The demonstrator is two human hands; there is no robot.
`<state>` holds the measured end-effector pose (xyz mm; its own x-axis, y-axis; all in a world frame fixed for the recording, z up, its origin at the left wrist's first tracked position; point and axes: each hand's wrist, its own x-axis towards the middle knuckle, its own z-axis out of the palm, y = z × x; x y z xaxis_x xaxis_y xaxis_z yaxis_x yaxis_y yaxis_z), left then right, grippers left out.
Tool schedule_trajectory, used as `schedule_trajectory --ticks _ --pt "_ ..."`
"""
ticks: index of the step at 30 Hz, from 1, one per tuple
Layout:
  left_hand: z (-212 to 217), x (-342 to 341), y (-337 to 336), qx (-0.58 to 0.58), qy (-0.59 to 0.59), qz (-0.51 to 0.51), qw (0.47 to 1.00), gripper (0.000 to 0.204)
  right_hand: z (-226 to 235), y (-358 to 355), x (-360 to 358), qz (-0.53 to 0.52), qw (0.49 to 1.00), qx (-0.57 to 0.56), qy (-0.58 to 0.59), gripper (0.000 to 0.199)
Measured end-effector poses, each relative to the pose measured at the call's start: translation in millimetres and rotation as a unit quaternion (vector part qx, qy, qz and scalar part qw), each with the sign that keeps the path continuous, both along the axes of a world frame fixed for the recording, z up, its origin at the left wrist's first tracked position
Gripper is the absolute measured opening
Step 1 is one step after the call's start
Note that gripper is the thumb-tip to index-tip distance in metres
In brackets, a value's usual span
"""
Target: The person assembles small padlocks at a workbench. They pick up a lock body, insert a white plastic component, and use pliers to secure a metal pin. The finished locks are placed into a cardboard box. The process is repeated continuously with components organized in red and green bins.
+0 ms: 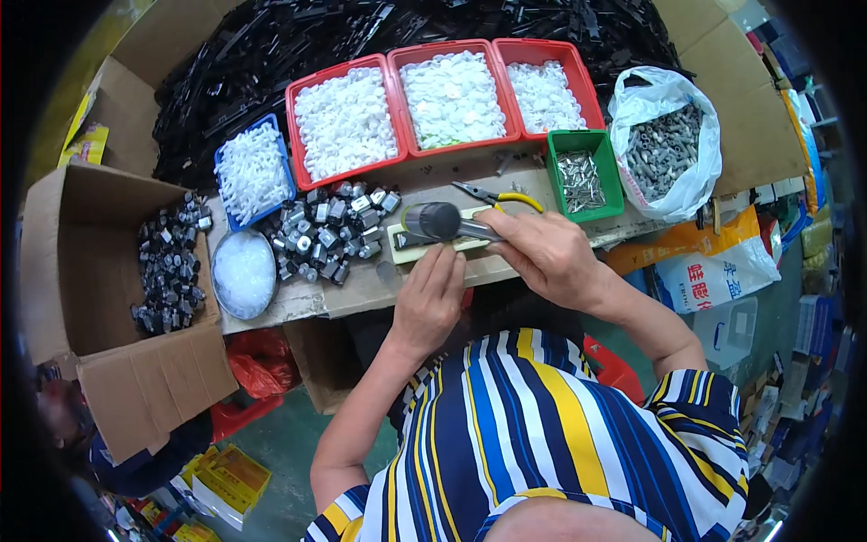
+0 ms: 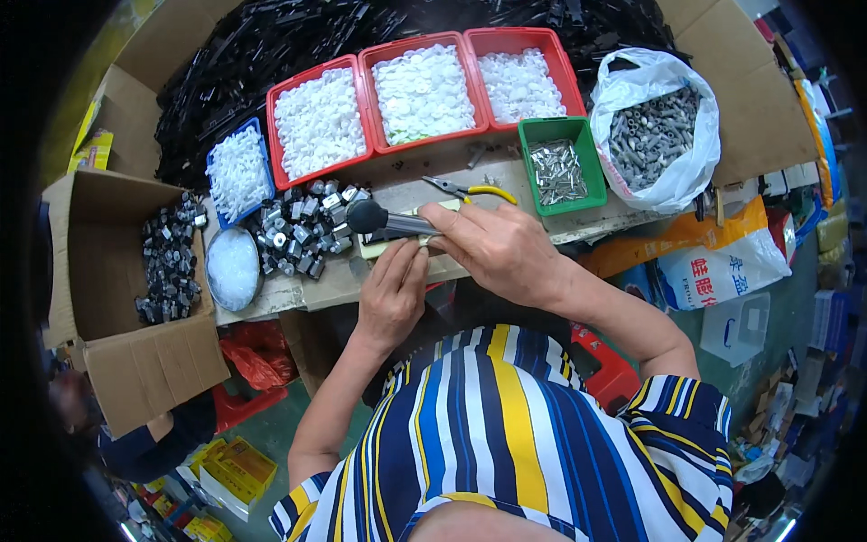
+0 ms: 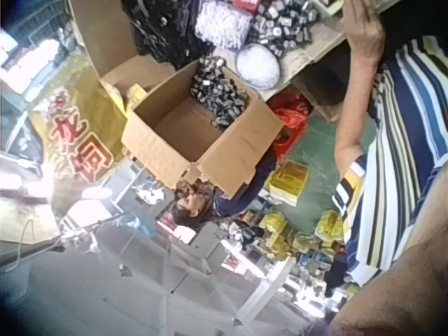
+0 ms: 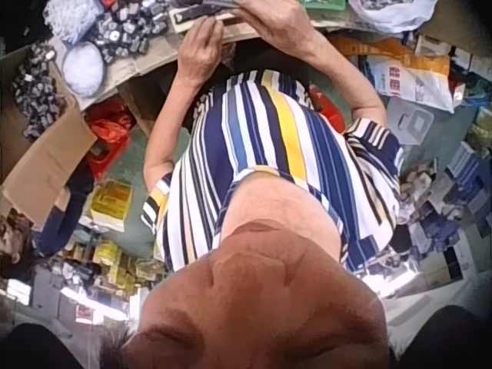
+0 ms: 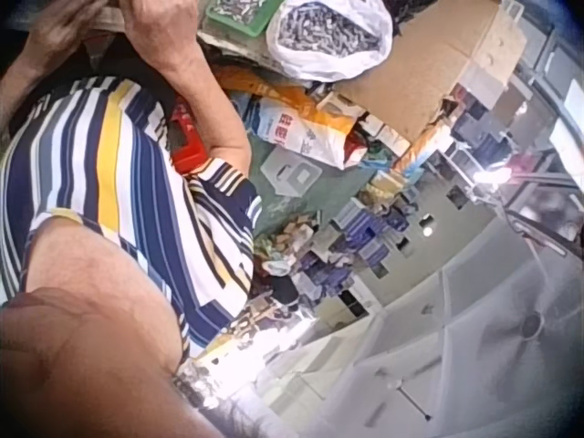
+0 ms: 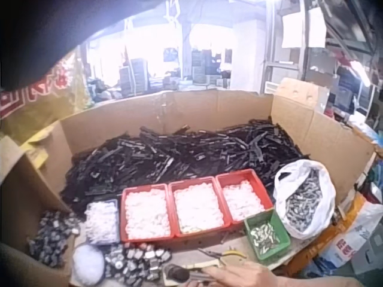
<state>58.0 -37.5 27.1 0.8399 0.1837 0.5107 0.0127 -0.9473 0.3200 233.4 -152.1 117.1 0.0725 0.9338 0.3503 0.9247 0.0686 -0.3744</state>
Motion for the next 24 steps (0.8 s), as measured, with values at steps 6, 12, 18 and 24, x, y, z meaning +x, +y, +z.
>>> schedule_trajectory --ticks 6,12,18,24 --pt "10 5 2 -0.008 -0.007 0.011 1.000 0.033 -25 -21 30 -0.039 0.995 -0.090 0.024 0.028" --pt "19 26 16 0.011 0.026 0.075 0.997 0.034 -5 -73 144 -0.310 0.948 0.065 -0.035 0.019" --pt "17 35 25 -0.013 0.084 0.060 0.995 0.037 -32 -114 221 -0.398 0.895 0.038 -0.198 0.020" --pt "26 21 24 -0.490 -0.147 0.026 0.859 0.035 -9 -58 134 -0.250 0.956 0.095 -0.117 0.021"
